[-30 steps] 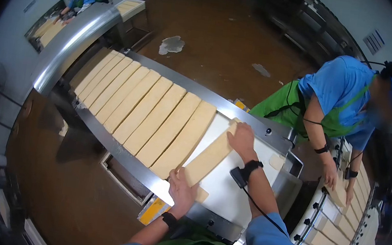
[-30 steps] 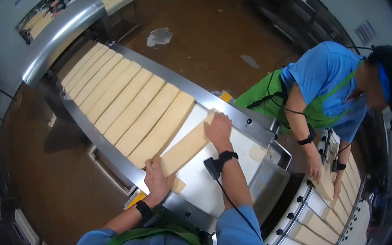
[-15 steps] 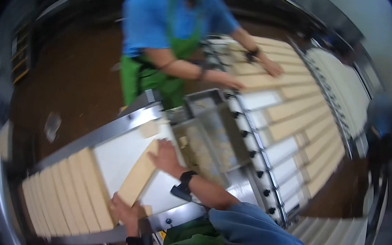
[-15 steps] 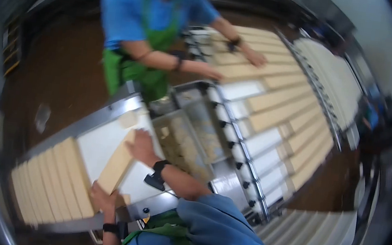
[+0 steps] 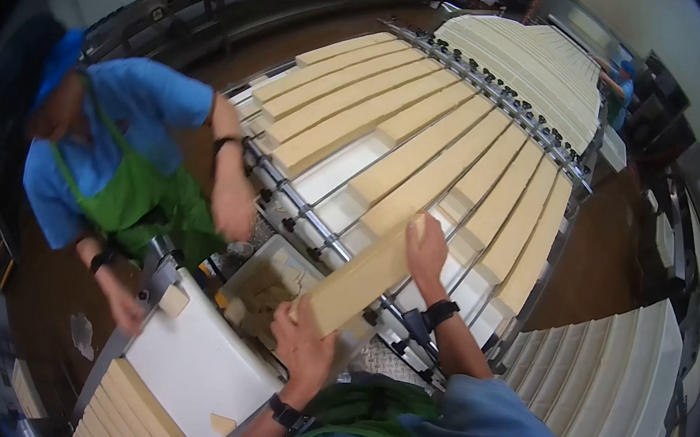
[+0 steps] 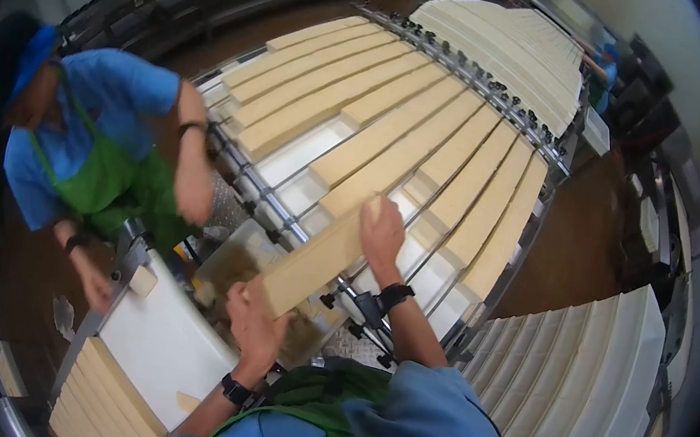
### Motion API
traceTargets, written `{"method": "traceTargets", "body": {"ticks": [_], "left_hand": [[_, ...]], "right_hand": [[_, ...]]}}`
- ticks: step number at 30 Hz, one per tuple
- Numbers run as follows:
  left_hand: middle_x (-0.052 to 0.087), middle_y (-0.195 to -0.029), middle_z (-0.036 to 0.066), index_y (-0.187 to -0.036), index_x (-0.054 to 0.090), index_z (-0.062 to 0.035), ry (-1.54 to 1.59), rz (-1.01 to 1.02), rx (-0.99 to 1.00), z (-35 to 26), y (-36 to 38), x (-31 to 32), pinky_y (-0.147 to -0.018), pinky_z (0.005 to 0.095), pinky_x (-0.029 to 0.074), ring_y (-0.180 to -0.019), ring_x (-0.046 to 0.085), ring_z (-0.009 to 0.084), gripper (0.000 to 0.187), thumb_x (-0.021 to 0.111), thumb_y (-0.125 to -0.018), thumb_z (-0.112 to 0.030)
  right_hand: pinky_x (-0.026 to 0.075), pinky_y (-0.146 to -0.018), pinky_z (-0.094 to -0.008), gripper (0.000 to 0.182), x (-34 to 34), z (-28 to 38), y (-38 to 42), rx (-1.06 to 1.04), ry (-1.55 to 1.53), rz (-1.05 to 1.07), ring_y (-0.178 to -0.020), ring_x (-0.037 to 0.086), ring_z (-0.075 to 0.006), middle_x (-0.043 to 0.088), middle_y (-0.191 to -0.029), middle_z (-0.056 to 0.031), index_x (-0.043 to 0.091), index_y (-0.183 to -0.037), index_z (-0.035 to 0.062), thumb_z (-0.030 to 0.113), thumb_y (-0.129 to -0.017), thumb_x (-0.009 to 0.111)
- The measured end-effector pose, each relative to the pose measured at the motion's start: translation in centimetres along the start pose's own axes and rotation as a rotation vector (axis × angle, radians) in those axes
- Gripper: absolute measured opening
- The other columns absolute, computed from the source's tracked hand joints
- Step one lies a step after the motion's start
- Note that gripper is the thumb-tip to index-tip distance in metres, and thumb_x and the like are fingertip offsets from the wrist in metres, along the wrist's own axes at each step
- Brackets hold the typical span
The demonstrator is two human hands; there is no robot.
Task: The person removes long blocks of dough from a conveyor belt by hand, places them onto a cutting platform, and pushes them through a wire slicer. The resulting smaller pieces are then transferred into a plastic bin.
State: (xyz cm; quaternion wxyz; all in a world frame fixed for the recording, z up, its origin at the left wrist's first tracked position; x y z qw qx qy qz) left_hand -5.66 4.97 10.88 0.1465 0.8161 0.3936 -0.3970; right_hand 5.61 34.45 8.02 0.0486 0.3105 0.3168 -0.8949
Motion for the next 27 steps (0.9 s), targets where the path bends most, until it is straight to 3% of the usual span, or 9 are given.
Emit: {"method": "traceTargets", "body": {"ticks": [2, 4, 6, 8, 15, 18, 20, 23, 27], "left_hand": [[0.044, -0.135, 0.019, -0.147, 0.047, -0.0132, 0.009, 0.08, 0.011, -3.3, -1.1, 2.3, -0.1, 0.0501, 0.046, -0.123, 0.049, 0.0424, 0.088, 0.091, -0.071, -0.024], [0.045, -0.131, 0.019, -0.148, 0.045, -0.0137, -0.001, 0.21, 0.011, -5.8, -2.2, 4.0, -0.098, 0.051, 0.047, -0.12, 0.051, 0.0436, 0.088, 0.09, -0.073, -0.03], [0.046, -0.13, 0.02, -0.148, 0.045, -0.0135, -0.013, 0.213, 0.046, -7.1, -3.1, 5.2, -0.097, 0.0521, 0.047, -0.118, 0.052, 0.0448, 0.086, 0.089, -0.076, -0.031], [0.047, -0.129, 0.021, -0.148, 0.045, -0.0134, -0.032, 0.216, 0.077, -7.7, -4.0, 6.0, -0.096, 0.0531, 0.047, -0.117, 0.054, 0.0459, 0.084, 0.087, -0.078, -0.032], [0.048, -0.129, 0.023, -0.147, 0.046, -0.0106, -0.046, 0.301, 0.087, -8.5, -5.5, 6.8, -0.096, 0.0535, 0.047, -0.113, 0.057, 0.0473, 0.072, 0.08, -0.087, -0.033], [0.047, -0.13, 0.024, -0.15, 0.043, -0.0104, -0.016, 0.29, 0.087, -7.8, -5.6, 7.0, -0.097, 0.0544, 0.046, -0.114, 0.056, 0.0476, 0.073, 0.077, -0.089, -0.032], [0.045, -0.131, 0.026, -0.153, 0.039, -0.0108, 0.015, 0.294, 0.08, -7.6, -5.9, 7.5, -0.097, 0.0554, 0.045, -0.114, 0.055, 0.0484, 0.075, 0.075, -0.09, -0.032], [0.045, -0.131, 0.024, -0.152, 0.04, -0.0111, 0.102, 0.243, 0.021, -7.1, -6.6, 9.0, -0.098, 0.0528, 0.046, -0.115, 0.056, 0.0437, 0.074, 0.075, -0.09, -0.03], [0.049, -0.127, 0.02, -0.151, 0.041, -0.0112, 0.244, 0.172, -0.121, -6.7, -7.5, 11.4, -0.1, 0.0486, 0.046, -0.114, 0.057, 0.0389, 0.072, 0.076, -0.088, -0.022]], "right_hand": [[0.052, -0.091, -0.0498, 0.046, -0.4, -5.0, -2.3, 0.108, 0.092, 0.089, -0.108, 0.065, -0.0429, 0.068, -0.117, -0.0235, 0.064, -0.125, 0.0004, 0.038, -0.098, 0.064], [0.052, -0.09, -0.0509, 0.05, 0.1, -7.6, -4.0, 0.105, 0.138, 0.14, -0.104, 0.066, -0.0433, 0.069, -0.113, -0.0239, 0.065, -0.123, -0.0005, 0.043, -0.098, 0.062], [0.052, -0.088, -0.052, 0.055, 0.3, -9.4, -5.5, 0.106, 0.182, 0.195, -0.101, 0.067, -0.0436, 0.07, -0.109, -0.0244, 0.066, -0.121, -0.0015, 0.048, -0.098, 0.06], [0.051, -0.091, -0.052, 0.063, 2.1, -10.0, -6.1, 0.188, 0.401, 0.49, -0.097, 0.07, -0.0407, 0.072, -0.103, -0.0242, 0.066, -0.114, -0.003, 0.057, -0.095, 0.059], [0.044, -0.096, -0.0517, 0.065, 2.0, -9.9, -6.5, 0.136, 0.492, 0.462, -0.09, 0.072, -0.0363, 0.074, -0.096, -0.0222, 0.066, -0.108, -0.0014, 0.061, -0.093, 0.06], [0.042, -0.099, -0.0523, 0.065, 2.1, -10.0, -6.4, 0.177, 0.451, 0.504, -0.099, 0.07, -0.0378, 0.072, -0.103, -0.0239, 0.066, -0.118, -0.0009, 0.059, -0.093, 0.062], [0.038, -0.104, -0.0515, 0.062, 1.1, -8.9, -6.4, -0.019, 0.47, 0.232, -0.115, 0.062, -0.0385, 0.067, -0.115, -0.0261, 0.063, -0.129, 0.0015, 0.053, -0.094, 0.064], [0.033, -0.111, -0.0535, 0.059, -0.4, -7.4, -6.4, 0.033, 0.495, 0.25, -0.128, 0.053, -0.0388, 0.061, -0.125, -0.0275, 0.06, -0.137, 0.0044, 0.046, -0.096, 0.064], [0.03, -0.114, -0.0577, 0.059, -0.6, -6.4, -3.4, 0.033, 0.566, 0.324, -0.132, 0.049, -0.04, 0.06, -0.128, -0.0272, 0.056, -0.142, 0.0049, 0.042, -0.097, 0.064]]}}
Point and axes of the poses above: each hand's wrist, its own y-axis away from the middle knuckle, its own x-axis out of the palm, z = x × y, the point moved 6 cm from there along -y, towards the middle knuckle
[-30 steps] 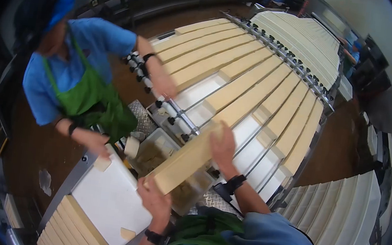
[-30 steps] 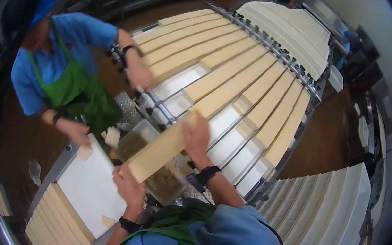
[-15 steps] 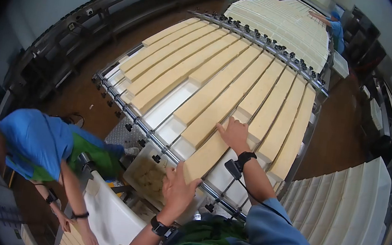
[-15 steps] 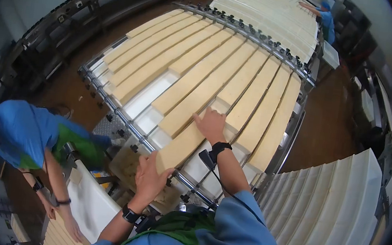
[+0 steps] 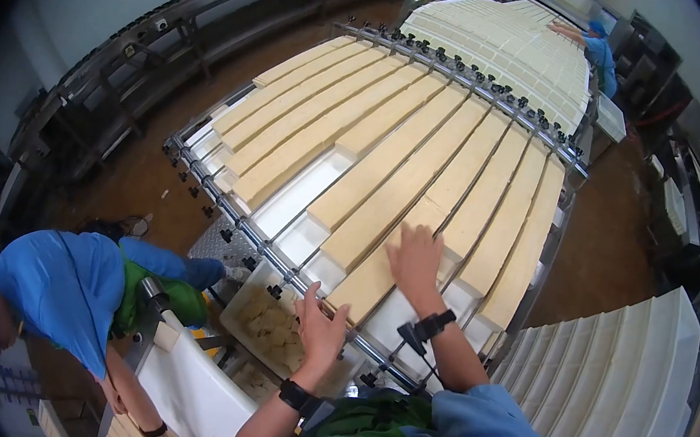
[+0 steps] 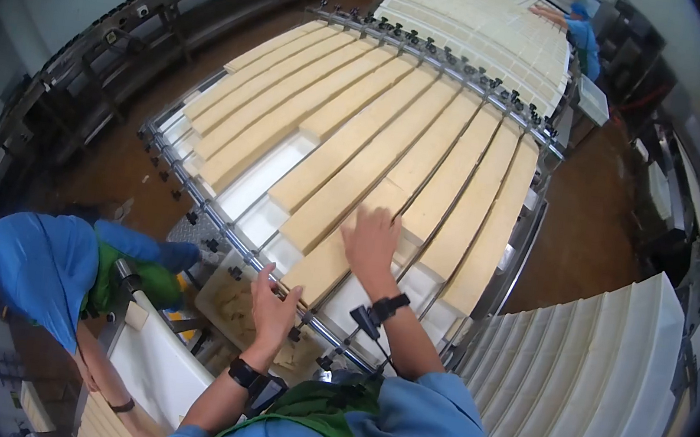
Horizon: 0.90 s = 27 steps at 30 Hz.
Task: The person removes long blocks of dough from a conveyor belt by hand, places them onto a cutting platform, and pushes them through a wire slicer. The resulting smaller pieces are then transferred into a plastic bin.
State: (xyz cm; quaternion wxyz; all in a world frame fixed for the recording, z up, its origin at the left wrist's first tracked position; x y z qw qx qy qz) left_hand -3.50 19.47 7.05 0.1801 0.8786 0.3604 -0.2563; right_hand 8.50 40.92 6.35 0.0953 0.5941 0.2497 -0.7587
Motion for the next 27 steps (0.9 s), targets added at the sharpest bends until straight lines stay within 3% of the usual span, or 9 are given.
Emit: {"method": "traceTargets", "body": {"ticks": [4, 8, 12, 14, 15, 18, 22, 25, 27], "left_hand": [[0.054, -0.122, 0.018, -0.148, 0.046, -0.0112, 0.128, -0.032, -0.002, 1.3, -0.2, 0.7, -0.1, 0.0461, 0.047, -0.113, 0.057, 0.0364, 0.07, 0.074, -0.084, -0.011], [0.055, -0.118, 0.015, -0.143, 0.052, -0.0086, 0.103, -0.065, 0.118, 3.1, -0.9, 1.6, -0.091, 0.0382, 0.053, -0.107, 0.058, 0.0267, 0.067, 0.071, -0.081, 0.004], [0.057, -0.118, 0.01, -0.143, 0.052, -0.0069, 0.351, 0.038, 0.023, 5.3, -1.2, 0.8, -0.082, 0.0307, 0.056, -0.106, 0.062, 0.0207, 0.069, 0.059, -0.078, 0.014], [0.05, -0.133, 0.018, -0.139, 0.054, -0.0017, 0.611, -0.079, 0.015, 7.0, 0.6, -1.5, -0.106, 0.0396, 0.047, -0.124, 0.056, 0.0335, 0.062, 0.059, -0.078, 0.012], [0.05, -0.133, 0.018, -0.139, 0.054, -0.0017, 0.619, -0.087, 0.015, 8.0, 1.5, -2.9, -0.106, 0.0396, 0.047, -0.124, 0.056, 0.0335, 0.062, 0.059, -0.078, 0.012], [0.045, -0.138, 0.02, -0.14, 0.052, 0.0, -0.006, -0.466, 0.238, 8.0, 5.5, -10.8, -0.112, 0.0444, 0.042, -0.134, 0.048, 0.0373, 0.059, 0.062, -0.083, 0.01], [0.049, -0.136, 0.018, -0.137, 0.054, -0.0025, 0.207, -0.459, -0.019, 20.8, 10.2, -15.6, -0.109, 0.0448, 0.045, -0.129, 0.051, 0.0352, 0.053, 0.064, -0.086, 0.006], [0.056, -0.125, 0.017, -0.124, 0.062, 0.0001, 0.146, -0.782, -0.11, 25.5, 17.0, -21.5, -0.099, 0.042, 0.051, -0.118, 0.057, 0.0328, 0.031, 0.059, -0.093, 0.0], [0.055, -0.126, 0.018, -0.126, 0.061, 0.0004, 0.101, -1.008, -0.208, 28.1, 22.6, -24.8, -0.102, 0.0438, 0.047, -0.12, 0.055, 0.0343, 0.031, 0.059, -0.095, -0.002]], "right_hand": [[0.021, -0.118, -0.0668, 0.067, -0.1, 4.1, 6.2, -0.306, -0.441, 0.177, -0.146, 0.036, -0.0449, 0.045, -0.151, -0.0275, 0.044, -0.154, 0.0083, 0.04, -0.098, 0.063], [0.016, -0.121, -0.0682, 0.069, -1.0, 7.0, 10.0, -0.431, -0.438, 0.278, -0.152, 0.027, -0.0449, 0.033, -0.161, -0.0257, 0.04, -0.157, 0.0112, 0.039, -0.098, 0.063], [0.014, -0.121, -0.0689, 0.069, -0.2, 7.3, 10.6, -0.494, -0.22, 0.258, -0.155, 0.022, -0.042, 0.028, -0.166, -0.0208, 0.038, -0.16, 0.0183, 0.04, -0.099, 0.061], [0.012, -0.121, -0.07, 0.068, 0.4, 7.7, 10.9, -0.49, -0.161, 0.266, -0.155, 0.021, -0.0413, 0.028, -0.166, -0.0195, 0.038, -0.16, 0.02, 0.044, -0.1, 0.059], [0.012, -0.121, -0.07, 0.068, 0.3, 8.0, 10.9, -0.5, -0.156, 0.264, -0.155, 0.021, -0.0413, 0.028, -0.166, -0.0195, 0.038, -0.16, 0.02, 0.044, -0.1, 0.059], [0.011, -0.121, -0.0709, 0.07, -0.1, 8.4, 11.3, -0.494, -0.107, 0.278, -0.155, 0.02, -0.0415, 0.03, -0.165, -0.0204, 0.038, -0.16, 0.0193, 0.049, -0.1, 0.057], [0.013, -0.12, -0.0703, 0.073, -1.7, 13.4, 11.5, -0.475, -0.037, 0.212, -0.154, 0.023, -0.0432, 0.033, -0.161, -0.0258, 0.039, -0.159, 0.0136, 0.051, -0.099, 0.059], [0.023, -0.12, -0.063, 0.064, -3.7, 22.7, 14.3, -0.725, -0.363, 0.12, -0.144, 0.038, -0.042, 0.047, -0.147, -0.0252, 0.047, -0.148, 0.0049, 0.03, -0.093, 0.07], [0.025, -0.12, -0.0599, 0.059, -2.1, 29.6, 17.8, -0.94, -0.573, 0.273, -0.142, 0.04, -0.0411, 0.05, -0.145, -0.0238, 0.05, -0.145, 0.0038, 0.025, -0.093, 0.069]]}}
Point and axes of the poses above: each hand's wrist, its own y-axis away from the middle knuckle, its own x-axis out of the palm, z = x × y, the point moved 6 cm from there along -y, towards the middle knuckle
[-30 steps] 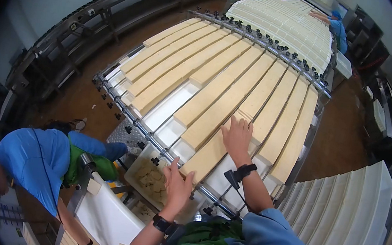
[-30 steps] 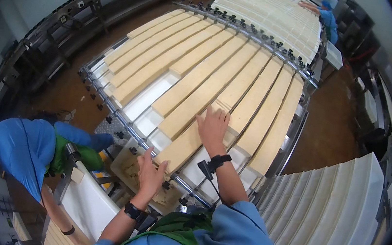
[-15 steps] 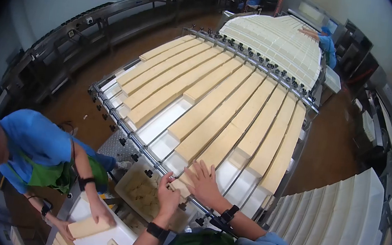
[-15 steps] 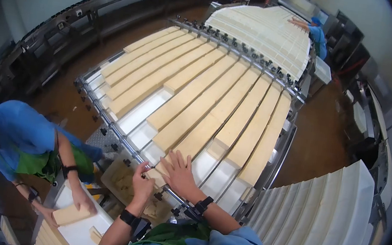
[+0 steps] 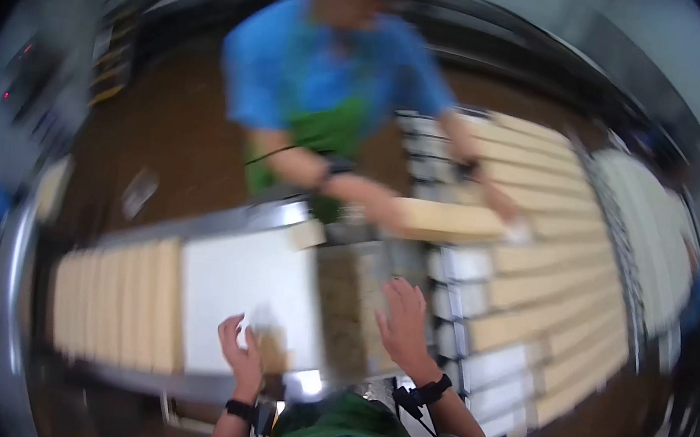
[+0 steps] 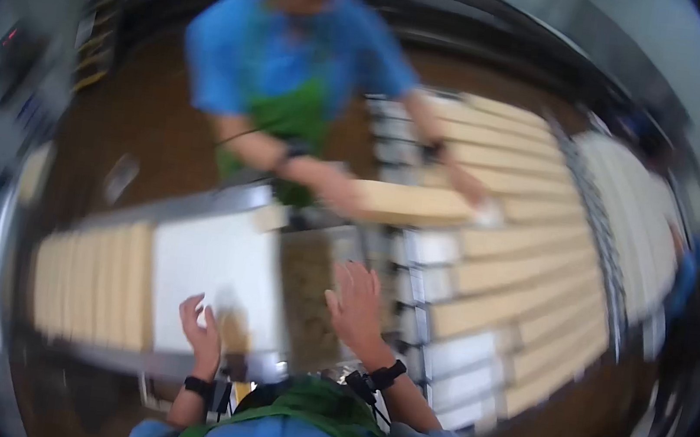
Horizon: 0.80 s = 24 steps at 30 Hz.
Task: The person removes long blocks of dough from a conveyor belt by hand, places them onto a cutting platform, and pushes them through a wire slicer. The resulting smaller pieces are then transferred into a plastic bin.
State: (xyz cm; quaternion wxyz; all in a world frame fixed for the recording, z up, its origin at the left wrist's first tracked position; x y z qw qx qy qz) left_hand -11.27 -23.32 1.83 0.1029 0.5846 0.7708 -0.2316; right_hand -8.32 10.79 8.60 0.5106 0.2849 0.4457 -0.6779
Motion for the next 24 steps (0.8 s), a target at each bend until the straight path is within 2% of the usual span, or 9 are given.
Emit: {"method": "traceTargets", "body": {"ticks": [1, 3, 4, 7, 11, 12, 16, 19, 24], "left_hand": [[0.054, -0.127, 0.02, -0.129, 0.059, 0.0006, -0.052, -0.115, -0.028, 1.0, 0.3, -3.0, -0.105, 0.0455, 0.044, -0.122, 0.053, 0.0358, 0.034, 0.061, -0.095, -0.004], [0.048, -0.132, 0.024, -0.138, 0.053, -0.0002, -0.354, -0.476, -0.223, 7.7, 3.1, -10.9, -0.11, 0.0492, 0.035, -0.128, 0.045, 0.0393, 0.045, 0.064, -0.095, -0.009], [0.04, -0.136, 0.027, -0.145, 0.045, -0.0007, -0.392, -0.466, -0.375, 9.8, 3.7, -12.8, -0.112, 0.0519, 0.031, -0.13, 0.04, 0.0434, 0.059, 0.069, -0.093, -0.016], [0.037, -0.137, 0.027, -0.147, 0.042, -0.0002, -0.548, -0.499, -0.625, 13.0, 5.3, -16.0, -0.112, 0.0529, 0.032, -0.129, 0.039, 0.0451, 0.069, 0.074, -0.089, -0.021], [0.036, -0.136, 0.027, -0.147, 0.04, 0.0007, -0.432, -0.456, -0.554, 16.3, 5.0, -17.4, -0.109, 0.0549, 0.036, -0.128, 0.041, 0.0464, 0.082, 0.083, -0.081, -0.021], [0.038, -0.133, 0.027, -0.146, 0.042, 0.0001, -0.465, -0.418, -0.561, 16.5, 4.3, -17.7, -0.105, 0.0529, 0.042, -0.125, 0.045, 0.047, 0.082, 0.085, -0.078, -0.019], [0.041, -0.129, 0.027, -0.143, 0.047, -0.0006, -0.381, -0.303, -0.464, 15.1, 1.4, -17.9, -0.099, 0.0489, 0.048, -0.117, 0.052, 0.0458, 0.079, 0.085, -0.076, -0.017], [0.042, -0.128, 0.026, -0.143, 0.046, -0.0012, -0.405, -0.269, -0.525, 14.5, 0.7, -17.6, -0.099, 0.0493, 0.048, -0.118, 0.052, 0.0453, 0.08, 0.086, -0.076, -0.017], [0.04, -0.129, 0.025, -0.145, 0.044, -0.0031, -0.412, -0.269, -0.56, 14.0, 0.5, -17.1, -0.099, 0.0501, 0.047, -0.118, 0.051, 0.0459, 0.084, 0.087, -0.075, -0.021]], "right_hand": [[0.027, -0.12, -0.0568, 0.054, 2.3, 2.8, -1.9, -0.092, -0.183, 0.049, -0.14, 0.043, -0.0402, 0.052, -0.144, -0.0224, 0.052, -0.142, 0.0027, 0.021, -0.094, 0.067], [0.041, -0.109, -0.0494, 0.042, 10.5, 10.7, -6.3, -0.274, -0.352, 0.256, -0.123, 0.053, -0.0415, 0.06, -0.13, -0.0233, 0.059, -0.134, -0.0015, 0.016, -0.096, 0.065], [0.042, -0.106, -0.0483, 0.041, 13.4, 13.0, -7.7, -0.331, -0.378, 0.299, -0.12, 0.055, -0.0398, 0.06, -0.128, -0.022, 0.06, -0.133, -0.0012, 0.017, -0.096, 0.066], [0.045, -0.102, -0.0476, 0.042, 22.5, 18.5, -11.1, -0.458, -0.4, 0.396, -0.115, 0.056, -0.0386, 0.061, -0.121, -0.0215, 0.061, -0.132, -0.0018, 0.019, -0.096, 0.067], [0.045, -0.1, -0.0488, 0.047, 32.0, 26.2, -15.3, -0.543, -0.389, 0.454, -0.112, 0.056, -0.0402, 0.06, -0.118, -0.0224, 0.061, -0.131, -0.003, 0.024, -0.094, 0.069], [0.045, -0.1, -0.0491, 0.049, 33.7, 27.9, -16.3, -0.55, -0.384, 0.448, -0.112, 0.055, -0.0401, 0.059, -0.118, -0.0221, 0.061, -0.131, -0.0032, 0.026, -0.093, 0.07], [0.041, -0.097, -0.0507, 0.052, 38.4, 32.5, -19.3, -0.509, -0.205, 0.44, -0.117, 0.05, -0.0359, 0.055, -0.121, -0.0176, 0.063, -0.129, -0.0008, 0.032, -0.089, 0.072], [0.04, -0.094, -0.051, 0.053, 40.9, 33.4, -20.5, -0.483, 0.034, 0.485, -0.117, 0.05, -0.0331, 0.054, -0.123, -0.0156, 0.065, -0.126, 0.0011, 0.038, -0.088, 0.072], [0.038, -0.091, -0.0503, 0.053, 41.2, 34.1, -21.1, -0.433, 0.128, 0.459, -0.115, 0.049, -0.0315, 0.055, -0.119, -0.0146, 0.066, -0.123, 0.0054, 0.041, -0.085, 0.074]]}}
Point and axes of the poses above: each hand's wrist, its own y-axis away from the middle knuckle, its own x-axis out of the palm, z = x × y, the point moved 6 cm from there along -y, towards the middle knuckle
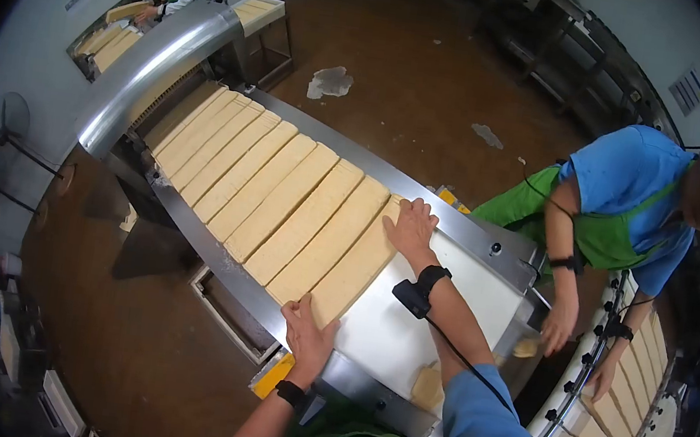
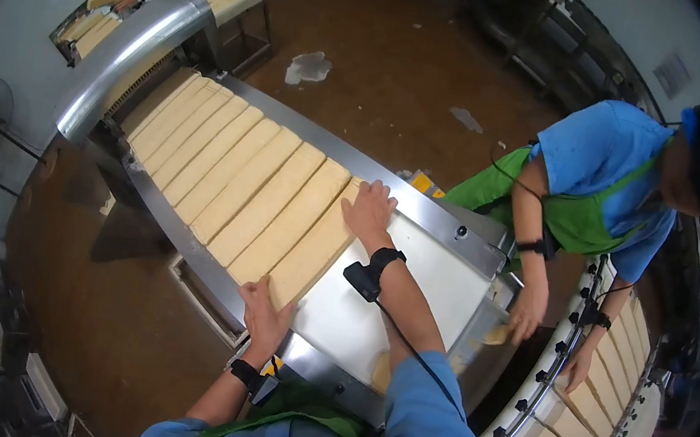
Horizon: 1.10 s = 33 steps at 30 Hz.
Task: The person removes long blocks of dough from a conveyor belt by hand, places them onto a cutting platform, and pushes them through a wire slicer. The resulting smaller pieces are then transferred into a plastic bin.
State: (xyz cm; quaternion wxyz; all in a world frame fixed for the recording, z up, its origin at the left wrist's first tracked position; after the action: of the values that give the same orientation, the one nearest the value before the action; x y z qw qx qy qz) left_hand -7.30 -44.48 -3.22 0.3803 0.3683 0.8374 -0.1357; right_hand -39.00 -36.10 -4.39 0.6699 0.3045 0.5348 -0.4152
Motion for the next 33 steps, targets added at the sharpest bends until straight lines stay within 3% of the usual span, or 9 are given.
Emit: {"method": "traceTargets", "body": {"ticks": [8, 13, 18, 21, 22, 23, 24, 28, 33], "left_hand": [[0.042, -0.128, 0.023, -0.144, 0.046, -0.0064, -0.074, 0.0, -0.066, -0.8, -0.6, 0.6, -0.095, 0.0486, 0.051, -0.113, 0.056, 0.0439, 0.09, 0.092, -0.068, -0.024], [0.044, -0.127, 0.023, -0.138, 0.051, -0.0076, -0.143, 0.095, 0.13, -2.8, -0.7, 1.2, -0.093, 0.0482, 0.052, -0.112, 0.057, 0.0434, 0.085, 0.094, -0.066, -0.025], [0.041, -0.138, 0.026, -0.14, 0.051, -0.0127, -0.154, 0.437, 0.342, -5.9, -0.7, 3.7, -0.098, 0.052, 0.05, -0.121, 0.054, 0.0453, 0.086, 0.092, -0.066, -0.029], [0.044, -0.141, 0.026, -0.138, 0.052, -0.011, -0.218, 0.487, 0.402, -5.4, -0.9, 5.8, -0.099, 0.0532, 0.05, -0.124, 0.053, 0.0454, 0.087, 0.092, -0.064, -0.033], [0.047, -0.139, 0.026, -0.138, 0.052, -0.0101, -0.227, 0.465, 0.52, -5.0, -1.2, 7.0, -0.1, 0.053, 0.05, -0.123, 0.053, 0.0455, 0.087, 0.092, -0.063, -0.031], [0.05, -0.136, 0.026, -0.137, 0.052, -0.0092, -0.226, 0.437, 0.639, -4.5, -1.3, 8.2, -0.101, 0.0529, 0.049, -0.123, 0.053, 0.0455, 0.087, 0.092, -0.063, -0.029], [0.052, -0.133, 0.025, -0.137, 0.052, -0.0079, -0.221, 0.44, 0.625, -4.4, -1.1, 8.9, -0.101, 0.0522, 0.049, -0.121, 0.053, 0.0452, 0.085, 0.091, -0.063, -0.025], [0.052, -0.13, 0.023, -0.135, 0.052, -0.0058, -0.187, 0.387, 0.559, -7.2, 1.3, 8.0, -0.101, 0.0499, 0.048, -0.116, 0.054, 0.0446, 0.08, 0.088, -0.064, -0.011], [0.049, -0.132, 0.021, -0.137, 0.054, -0.0076, 0.035, 0.358, 0.886, -15.8, 11.4, 8.0, -0.103, 0.0476, 0.045, -0.121, 0.052, 0.0424, 0.071, 0.082, -0.071, -0.007]], "right_hand": [[0.037, -0.092, -0.0518, 0.055, -0.4, -0.7, -0.1, 0.139, 0.06, 0.091, -0.117, 0.049, -0.0317, 0.056, -0.118, -0.0148, 0.071, -0.118, 0.0071, 0.046, -0.08, 0.077], [0.038, -0.099, -0.0556, 0.055, -4.0, -7.5, 7.6, 0.304, 0.022, -0.024, -0.124, 0.046, -0.0361, 0.055, -0.123, -0.0195, 0.071, -0.111, 0.0, 0.046, -0.081, 0.076], [0.05, -0.097, -0.0551, 0.068, -6.1, -16.7, 18.9, 0.65, -0.203, -0.044, -0.11, 0.066, -0.0402, 0.067, -0.113, -0.0267, 0.059, -0.126, -0.0056, 0.048, -0.087, 0.074], [0.048, -0.1, -0.0554, 0.053, -2.9, -18.6, 22.6, 0.468, -0.164, -0.531, -0.111, 0.065, -0.0394, 0.069, -0.107, -0.0237, 0.061, -0.118, -0.0042, 0.043, -0.093, 0.069], [0.048, -0.097, -0.0548, 0.043, 0.3, -18.7, 21.7, 0.19, -0.006, -0.239, -0.108, 0.063, -0.0411, 0.069, -0.106, -0.0251, 0.066, -0.107, -0.0036, 0.036, -0.09, 0.07], [0.048, -0.095, -0.0536, 0.038, -2.6, -16.4, 22.1, 0.215, -0.07, -0.522, -0.105, 0.063, -0.0412, 0.069, -0.104, -0.0247, 0.068, -0.101, -0.0026, 0.033, -0.086, 0.071], [0.047, -0.097, -0.052, 0.041, -3.6, -16.7, 22.9, 0.571, -0.256, -0.426, -0.104, 0.063, -0.0413, 0.068, -0.102, -0.0249, 0.068, -0.102, -0.0023, 0.034, -0.085, 0.072], [0.043, -0.101, -0.0521, 0.059, -7.7, -15.8, 28.4, 0.724, -0.28, -0.376, -0.109, 0.057, -0.0437, 0.06, -0.111, -0.0277, 0.058, -0.12, -0.0085, 0.039, -0.089, 0.071], [0.043, -0.103, -0.0524, 0.053, -14.8, -18.9, 44.9, 0.868, -0.291, -1.0, -0.111, 0.055, -0.0449, 0.059, -0.113, -0.025, 0.058, -0.126, -0.004, 0.033, -0.091, 0.071]]}}
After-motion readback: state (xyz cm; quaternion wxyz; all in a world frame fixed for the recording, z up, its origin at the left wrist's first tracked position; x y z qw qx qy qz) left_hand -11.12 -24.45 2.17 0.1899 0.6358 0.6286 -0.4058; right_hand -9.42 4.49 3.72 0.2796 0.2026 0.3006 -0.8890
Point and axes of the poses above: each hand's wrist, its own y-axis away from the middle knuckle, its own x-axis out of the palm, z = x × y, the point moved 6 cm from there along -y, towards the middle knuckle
